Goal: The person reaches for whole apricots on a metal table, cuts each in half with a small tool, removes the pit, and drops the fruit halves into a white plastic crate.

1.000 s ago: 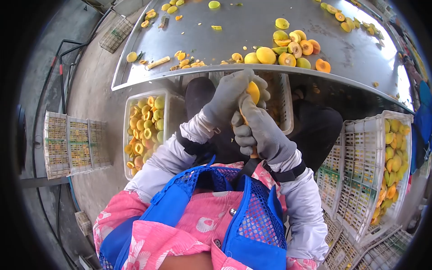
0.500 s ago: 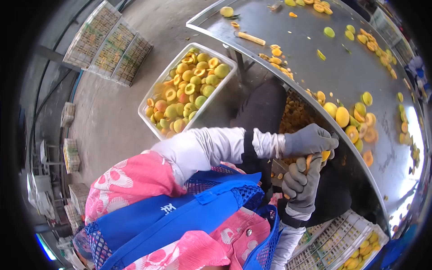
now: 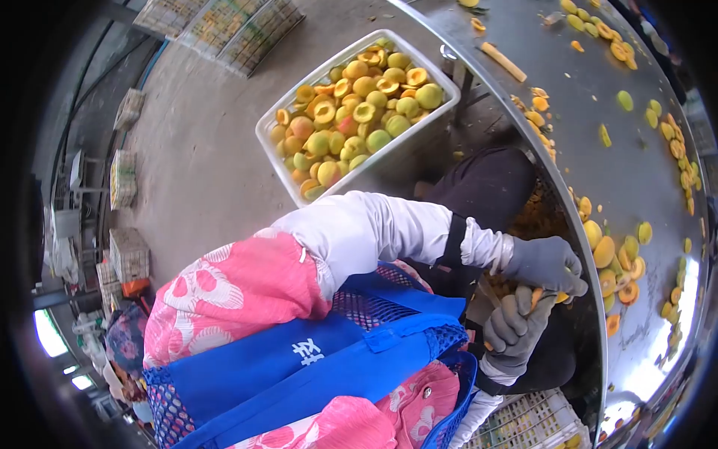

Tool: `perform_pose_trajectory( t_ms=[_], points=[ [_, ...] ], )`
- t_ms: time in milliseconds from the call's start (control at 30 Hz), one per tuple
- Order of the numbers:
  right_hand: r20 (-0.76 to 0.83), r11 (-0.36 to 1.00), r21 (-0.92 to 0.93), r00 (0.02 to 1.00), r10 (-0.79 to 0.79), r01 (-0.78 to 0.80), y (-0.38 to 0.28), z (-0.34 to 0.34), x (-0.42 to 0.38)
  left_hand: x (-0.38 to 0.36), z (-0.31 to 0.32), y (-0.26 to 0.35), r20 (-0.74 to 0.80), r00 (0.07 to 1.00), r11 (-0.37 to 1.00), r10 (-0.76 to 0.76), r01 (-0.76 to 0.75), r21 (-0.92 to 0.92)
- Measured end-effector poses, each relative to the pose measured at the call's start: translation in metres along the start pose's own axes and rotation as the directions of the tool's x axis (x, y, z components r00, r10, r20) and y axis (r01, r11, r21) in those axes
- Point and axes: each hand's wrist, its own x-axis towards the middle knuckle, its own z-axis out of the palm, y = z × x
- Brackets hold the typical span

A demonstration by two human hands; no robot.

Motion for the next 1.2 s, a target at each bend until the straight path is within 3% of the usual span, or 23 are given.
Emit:
perform_pose_trajectory(
  t_ms=[67,100,133,167,233,267,300,333,400,467,533,600,667,700,733,767,867,900,967,1067,1100,1167,1200],
  points=[
    [-0.082,0.994,-0.093,0.994,-0.073,0.065,-0.001,0.006,0.005,-0.003,-0.006,0.001,0.004,0.998,0.995,0.06,-0.06,-0.077],
    [-0.21,0.998,-0.06,0.977,-0.048,0.036,-0.002,0.012,0.006,-0.008,-0.005,0.001,-0.05,0.998,0.996,-0.038,0.034,-0.081],
    [-0.208,0.997,-0.066,0.977,-0.046,0.032,-0.002,0.012,0.007,-0.011,-0.005,0.002,-0.101,0.986,0.988,-0.134,0.125,-0.092],
    [-0.091,0.999,-0.047,0.996,0.006,-0.01,-0.001,0.008,0.008,-0.013,-0.008,0.004,-0.072,0.988,0.989,-0.139,0.143,0.05],
    [0.145,0.999,-0.009,0.988,0.053,-0.052,0.005,-0.001,0.011,-0.011,-0.017,0.009,0.004,0.995,0.992,-0.095,0.094,0.085],
    [0.139,0.999,-0.008,0.989,0.051,-0.051,0.005,-0.003,0.011,-0.009,-0.017,0.01,0.09,0.995,0.991,-0.046,0.034,0.126],
    [0.133,1.0,0.022,0.991,0.007,-0.01,0.003,-0.002,0.011,-0.003,-0.014,0.0,0.044,0.999,0.999,0.001,0.001,-0.038],
    [0.136,0.998,0.054,0.989,-0.051,0.044,0.001,0.0,0.017,-0.002,-0.016,-0.007,0.06,0.998,1.0,0.006,-0.005,-0.024],
    [0.098,0.997,0.07,0.995,-0.033,0.026,0.004,0.006,0.023,0.001,-0.007,-0.021,-0.156,0.982,0.992,-0.108,0.096,-0.082],
    [-0.036,0.993,0.114,0.999,0.021,-0.017,0.007,0.008,0.01,-0.005,-0.015,-0.003,0.017,0.998,0.971,-0.066,0.061,0.23],
    [0.261,0.987,0.133,0.964,0.049,-0.086,0.012,0.002,0.017,0.002,-0.023,0.005,0.205,0.979,0.967,0.001,-0.053,0.247],
    [0.038,0.997,0.073,0.999,-0.025,0.022,0.012,0.024,0.012,0.005,-0.011,-0.002,0.143,0.989,0.97,-0.04,0.073,-0.231],
    [-0.126,0.999,-0.027,0.992,-0.032,0.029,0.011,0.025,0.014,-0.003,-0.007,-0.008,0.084,0.981,0.882,-0.173,0.192,-0.43],
    [-0.214,0.993,-0.109,0.975,-0.057,0.035,0.016,0.026,0.011,-0.005,-0.008,-0.01,0.128,0.975,0.88,-0.181,0.218,-0.422],
    [-0.228,0.993,-0.099,0.97,-0.083,0.062,0.019,0.026,0.008,-0.004,-0.009,-0.011,0.178,0.967,0.934,-0.184,0.228,-0.273],
    [-0.183,0.994,-0.096,0.98,-0.076,0.059,0.021,0.025,0.005,-0.003,-0.008,-0.011,0.213,0.958,0.967,-0.192,0.222,-0.128],
    [-0.056,0.998,-0.035,0.997,-0.049,0.047,0.021,0.021,0.003,0.0,-0.012,0.005,0.271,0.952,0.98,-0.145,0.176,-0.093],
    [-0.102,0.996,-0.072,0.993,-0.06,0.053,0.018,0.023,0.004,-0.001,-0.007,0.002,0.186,0.97,0.956,-0.155,0.195,-0.218],
    [-0.241,0.992,-0.116,0.967,-0.082,0.056,0.018,0.027,0.006,-0.004,-0.004,-0.007,0.156,0.967,0.942,-0.203,0.236,-0.237],
    [-0.24,0.98,-0.157,0.957,-0.161,0.126,0.03,0.033,0.003,-0.007,0.001,-0.01,0.126,0.953,0.923,-0.274,0.298,-0.245],
    [-0.312,0.962,-0.234,0.926,-0.211,0.141,0.028,0.038,0.004,-0.006,0.002,-0.007,0.08,0.952,0.889,-0.296,0.305,-0.342],
    [-0.345,0.946,-0.3,0.91,-0.232,0.127,0.022,0.034,0.01,0.004,0.003,-0.009,-0.077,0.977,0.861,-0.198,0.136,-0.491],
    [-0.392,0.923,-0.37,0.884,-0.256,0.103,0.019,0.03,0.012,0.008,0.001,-0.02,-0.073,0.979,0.865,-0.192,0.134,-0.484]
  ],
)
